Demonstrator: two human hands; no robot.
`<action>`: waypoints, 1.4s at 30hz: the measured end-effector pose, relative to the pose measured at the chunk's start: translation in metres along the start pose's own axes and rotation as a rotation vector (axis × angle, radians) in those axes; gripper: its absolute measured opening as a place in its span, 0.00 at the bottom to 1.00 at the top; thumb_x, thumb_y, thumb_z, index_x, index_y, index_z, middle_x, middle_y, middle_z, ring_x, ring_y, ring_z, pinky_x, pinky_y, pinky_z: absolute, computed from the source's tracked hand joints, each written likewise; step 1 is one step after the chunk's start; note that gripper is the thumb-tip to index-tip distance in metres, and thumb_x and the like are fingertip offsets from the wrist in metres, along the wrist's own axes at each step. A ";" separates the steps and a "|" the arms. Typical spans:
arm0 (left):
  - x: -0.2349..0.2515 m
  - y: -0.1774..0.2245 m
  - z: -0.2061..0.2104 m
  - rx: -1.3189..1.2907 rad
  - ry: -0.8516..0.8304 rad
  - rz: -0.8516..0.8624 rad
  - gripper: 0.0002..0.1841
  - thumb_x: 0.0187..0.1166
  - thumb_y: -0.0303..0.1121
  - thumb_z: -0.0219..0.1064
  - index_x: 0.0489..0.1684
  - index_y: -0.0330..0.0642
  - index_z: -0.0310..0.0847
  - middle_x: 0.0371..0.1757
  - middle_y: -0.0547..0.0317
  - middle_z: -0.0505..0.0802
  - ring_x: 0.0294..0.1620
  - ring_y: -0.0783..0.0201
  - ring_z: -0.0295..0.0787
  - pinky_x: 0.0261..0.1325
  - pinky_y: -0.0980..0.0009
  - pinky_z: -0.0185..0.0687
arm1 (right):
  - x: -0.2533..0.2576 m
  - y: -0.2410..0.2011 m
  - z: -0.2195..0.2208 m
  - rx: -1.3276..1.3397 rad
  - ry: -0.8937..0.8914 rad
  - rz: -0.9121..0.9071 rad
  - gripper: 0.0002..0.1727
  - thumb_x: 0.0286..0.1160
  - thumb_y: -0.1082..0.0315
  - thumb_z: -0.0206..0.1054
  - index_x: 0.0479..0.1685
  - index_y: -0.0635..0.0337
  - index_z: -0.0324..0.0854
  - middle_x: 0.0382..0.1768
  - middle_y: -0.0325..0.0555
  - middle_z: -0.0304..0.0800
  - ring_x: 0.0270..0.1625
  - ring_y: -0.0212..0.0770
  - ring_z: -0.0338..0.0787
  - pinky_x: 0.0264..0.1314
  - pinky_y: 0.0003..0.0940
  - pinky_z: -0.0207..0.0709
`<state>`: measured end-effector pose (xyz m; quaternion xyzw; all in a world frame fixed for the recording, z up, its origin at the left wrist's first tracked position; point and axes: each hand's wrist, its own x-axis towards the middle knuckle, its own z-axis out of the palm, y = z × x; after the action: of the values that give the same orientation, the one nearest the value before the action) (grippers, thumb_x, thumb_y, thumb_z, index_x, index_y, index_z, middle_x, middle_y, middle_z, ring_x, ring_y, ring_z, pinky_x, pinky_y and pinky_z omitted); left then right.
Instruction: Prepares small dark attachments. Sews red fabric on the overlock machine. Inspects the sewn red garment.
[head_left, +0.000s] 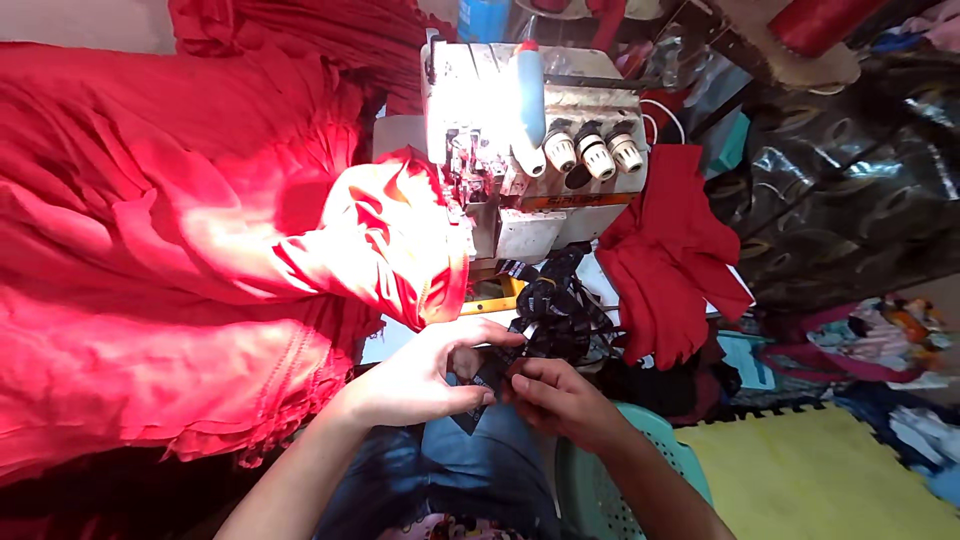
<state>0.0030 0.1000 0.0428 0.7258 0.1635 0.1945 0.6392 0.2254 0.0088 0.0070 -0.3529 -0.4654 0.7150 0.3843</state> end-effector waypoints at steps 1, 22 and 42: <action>0.000 0.000 0.000 -0.001 0.001 -0.002 0.29 0.68 0.21 0.75 0.73 0.32 0.77 0.70 0.59 0.85 0.38 0.86 0.84 0.42 0.88 0.84 | 0.001 0.000 0.000 -0.001 -0.001 0.001 0.13 0.88 0.62 0.53 0.41 0.49 0.83 0.18 0.19 0.75 0.16 0.12 0.65 0.17 0.09 0.55; -0.002 -0.002 0.002 0.038 0.052 0.031 0.30 0.68 0.23 0.76 0.74 0.34 0.78 0.70 0.62 0.85 0.35 0.88 0.83 0.38 0.89 0.84 | 0.010 -0.005 0.005 0.026 0.005 -0.010 0.14 0.88 0.65 0.52 0.37 0.52 0.82 0.17 0.20 0.76 0.15 0.13 0.65 0.16 0.10 0.55; -0.010 -0.002 0.001 0.219 0.134 0.064 0.31 0.65 0.28 0.77 0.74 0.37 0.80 0.68 0.62 0.87 0.34 0.90 0.80 0.37 0.92 0.79 | -0.019 -0.016 -0.018 -0.713 0.357 -0.273 0.16 0.84 0.63 0.63 0.56 0.69 0.83 0.27 0.43 0.86 0.26 0.29 0.82 0.31 0.27 0.78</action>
<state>-0.0053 0.0947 0.0398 0.7816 0.2028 0.2439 0.5371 0.2530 0.0036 0.0190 -0.5173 -0.6523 0.3791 0.4039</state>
